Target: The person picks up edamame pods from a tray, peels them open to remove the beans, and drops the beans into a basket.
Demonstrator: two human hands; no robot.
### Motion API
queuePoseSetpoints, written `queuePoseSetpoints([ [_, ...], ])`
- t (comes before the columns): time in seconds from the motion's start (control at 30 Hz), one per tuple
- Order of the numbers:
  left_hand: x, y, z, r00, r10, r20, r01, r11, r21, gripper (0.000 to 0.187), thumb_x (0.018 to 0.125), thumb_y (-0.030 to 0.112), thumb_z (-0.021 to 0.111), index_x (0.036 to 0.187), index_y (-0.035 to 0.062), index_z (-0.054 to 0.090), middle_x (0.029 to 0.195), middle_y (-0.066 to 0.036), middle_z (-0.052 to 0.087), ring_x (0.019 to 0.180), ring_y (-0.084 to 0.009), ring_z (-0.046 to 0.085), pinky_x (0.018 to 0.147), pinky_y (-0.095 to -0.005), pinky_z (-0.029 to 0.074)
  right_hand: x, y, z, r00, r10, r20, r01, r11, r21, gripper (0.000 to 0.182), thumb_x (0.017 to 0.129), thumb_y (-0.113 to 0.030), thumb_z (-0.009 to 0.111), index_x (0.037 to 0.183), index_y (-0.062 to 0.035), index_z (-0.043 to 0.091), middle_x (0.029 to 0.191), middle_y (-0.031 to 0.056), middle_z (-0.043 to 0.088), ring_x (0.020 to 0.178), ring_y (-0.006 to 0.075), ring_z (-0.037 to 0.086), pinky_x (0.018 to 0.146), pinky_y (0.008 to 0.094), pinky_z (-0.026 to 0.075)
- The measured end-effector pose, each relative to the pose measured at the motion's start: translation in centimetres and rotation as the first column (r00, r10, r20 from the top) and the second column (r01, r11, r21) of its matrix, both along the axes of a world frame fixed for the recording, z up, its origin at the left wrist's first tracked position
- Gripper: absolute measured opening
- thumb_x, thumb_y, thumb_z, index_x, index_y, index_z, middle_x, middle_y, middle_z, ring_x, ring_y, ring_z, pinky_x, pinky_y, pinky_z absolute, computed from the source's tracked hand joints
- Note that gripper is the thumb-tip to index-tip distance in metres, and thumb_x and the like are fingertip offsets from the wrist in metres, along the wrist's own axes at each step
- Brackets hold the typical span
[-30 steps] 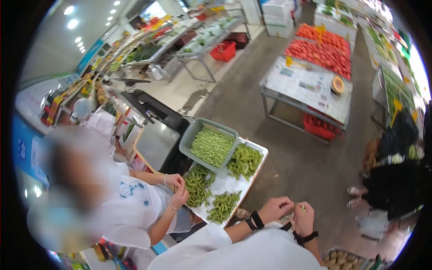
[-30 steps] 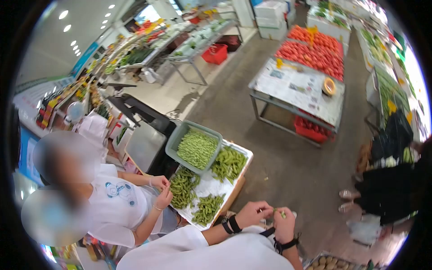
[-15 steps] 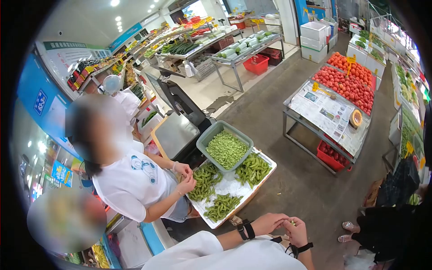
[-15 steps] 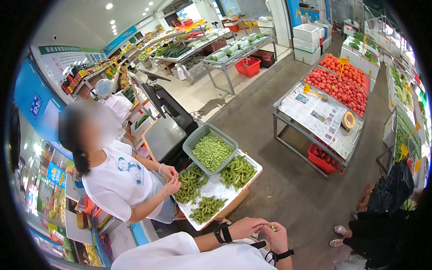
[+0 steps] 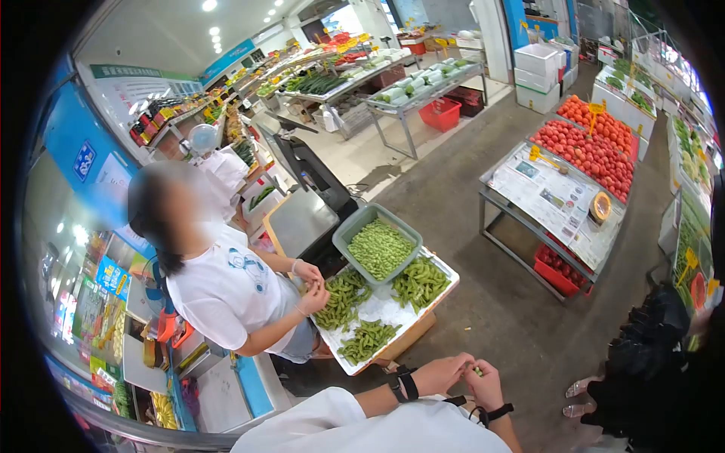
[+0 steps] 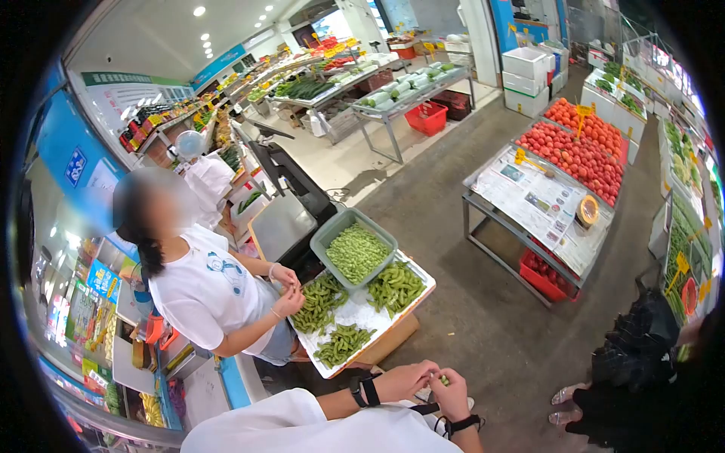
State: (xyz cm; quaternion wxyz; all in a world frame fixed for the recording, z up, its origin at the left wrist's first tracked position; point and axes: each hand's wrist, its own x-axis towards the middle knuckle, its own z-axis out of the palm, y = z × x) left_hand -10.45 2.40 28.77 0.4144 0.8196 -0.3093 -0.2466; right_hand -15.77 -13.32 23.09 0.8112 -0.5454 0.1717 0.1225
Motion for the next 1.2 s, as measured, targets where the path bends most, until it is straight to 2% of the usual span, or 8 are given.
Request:
queuePoseSetpoints([
  [0.1,0.1,-0.8,-1.1,0.952,-0.079,0.297,0.078,0.997,0.017,0.024,0.087,0.009,0.056,0.110,0.0058,0.049,0.085,-0.014,0.060,0.084,-0.0335,0.060,0.072,-0.0405,0.047,-0.4,-0.1,0.7,1.000,-0.027,-0.002,0.027,0.997,-0.068,0.007,0.089,-0.010,0.059,0.083,-0.0061,0.060,0.064,-0.0048,0.050,0.048,0.0027,0.043,0.040,0.0195,0.030],
  [0.17,0.2,-1.3,-1.1,0.949,-0.054,0.311,0.031,0.996,0.080,0.018,0.085,0.008,0.057,0.103,0.0061,0.054,0.084,-0.014,0.060,0.083,-0.0333,0.059,0.072,-0.0410,0.047,-0.4,-0.2,0.0,0.994,-0.075,-0.083,0.088,0.983,0.163,0.004,0.091,-0.008,0.057,0.090,-0.0072,0.060,0.065,-0.0042,0.051,0.047,0.0029,0.043,0.039,0.0193,0.030],
  [0.47,0.0,-1.7,-1.8,0.910,-0.018,0.413,-0.022,0.996,0.092,0.017,0.086,0.007,0.057,0.102,0.0058,0.057,0.081,-0.013,0.060,0.079,-0.0298,0.059,0.067,-0.0380,0.049,-0.7,-0.9,-0.5,0.972,-0.169,-0.163,0.216,0.915,0.342,0.007,0.090,-0.003,0.052,0.093,-0.0025,0.059,0.068,-0.0009,0.052,0.049,0.0031,0.040,0.040,0.0179,0.027],
  [0.57,0.9,-0.7,-2.7,0.945,0.040,0.325,-0.078,0.991,0.104,0.016,0.088,0.006,0.055,0.103,0.0039,0.057,0.082,-0.011,0.063,0.075,-0.0256,0.062,0.065,-0.0357,0.050,-0.6,-0.8,-0.7,0.951,-0.206,-0.229,0.282,0.883,0.376,0.010,0.092,-0.005,0.053,0.097,-0.0014,0.059,0.073,0.0003,0.054,0.052,0.0041,0.042,0.040,0.0173,0.029],
  [0.67,3.0,1.5,-5.5,0.955,0.297,-0.022,-0.298,0.953,-0.058,0.016,0.091,0.006,0.052,0.105,0.0005,0.055,0.083,-0.010,0.065,0.069,-0.0177,0.063,0.062,-0.0307,0.051,-0.6,-1.0,-0.6,0.939,-0.214,-0.268,0.318,0.836,0.447,0.015,0.094,-0.010,0.052,0.102,0.0015,0.058,0.075,0.0017,0.053,0.054,0.0048,0.043,0.041,0.0170,0.030],
  [0.83,10.1,9.3,-12.5,0.545,0.666,-0.509,-0.800,0.594,-0.080,0.019,0.092,0.006,0.048,0.108,-0.0025,0.053,0.085,-0.011,0.068,0.068,-0.0127,0.063,0.056,-0.0235,0.050,-0.7,-1.3,-0.9,0.953,-0.123,-0.275,0.252,0.827,0.503,0.017,0.097,-0.014,0.050,0.099,0.0006,0.057,0.074,0.0030,0.053,0.054,0.0055,0.043,0.041,0.0175,0.030],
  [0.97,16.2,13.8,-17.0,0.298,0.815,-0.497,-0.949,0.309,-0.062,0.021,0.090,0.005,0.050,0.109,-0.0045,0.053,0.083,-0.013,0.067,0.069,-0.0158,0.064,0.057,-0.0243,0.052,-0.7,-0.8,-1.0,0.939,-0.119,-0.323,0.275,0.823,0.497,0.017,0.098,-0.017,0.049,0.094,-0.0010,0.055,0.078,0.0042,0.053,0.058,0.0068,0.045,0.042,0.0184,0.032],
  [1.2,22.6,13.7,-19.5,0.250,0.767,-0.591,-0.968,0.184,-0.170,0.026,0.091,-0.003,0.045,0.117,-0.0069,0.049,0.103,-0.015,0.057,0.076,-0.0231,0.066,0.062,-0.0298,0.057,0.0,0.0,-1.9,0.836,-0.213,-0.506,0.508,0.650,0.566,0.017,0.095,-0.013,0.051,0.098,0.0023,0.057,0.093,0.0105,0.059,0.084,0.0189,0.059,0.070,0.0265,0.052],
])
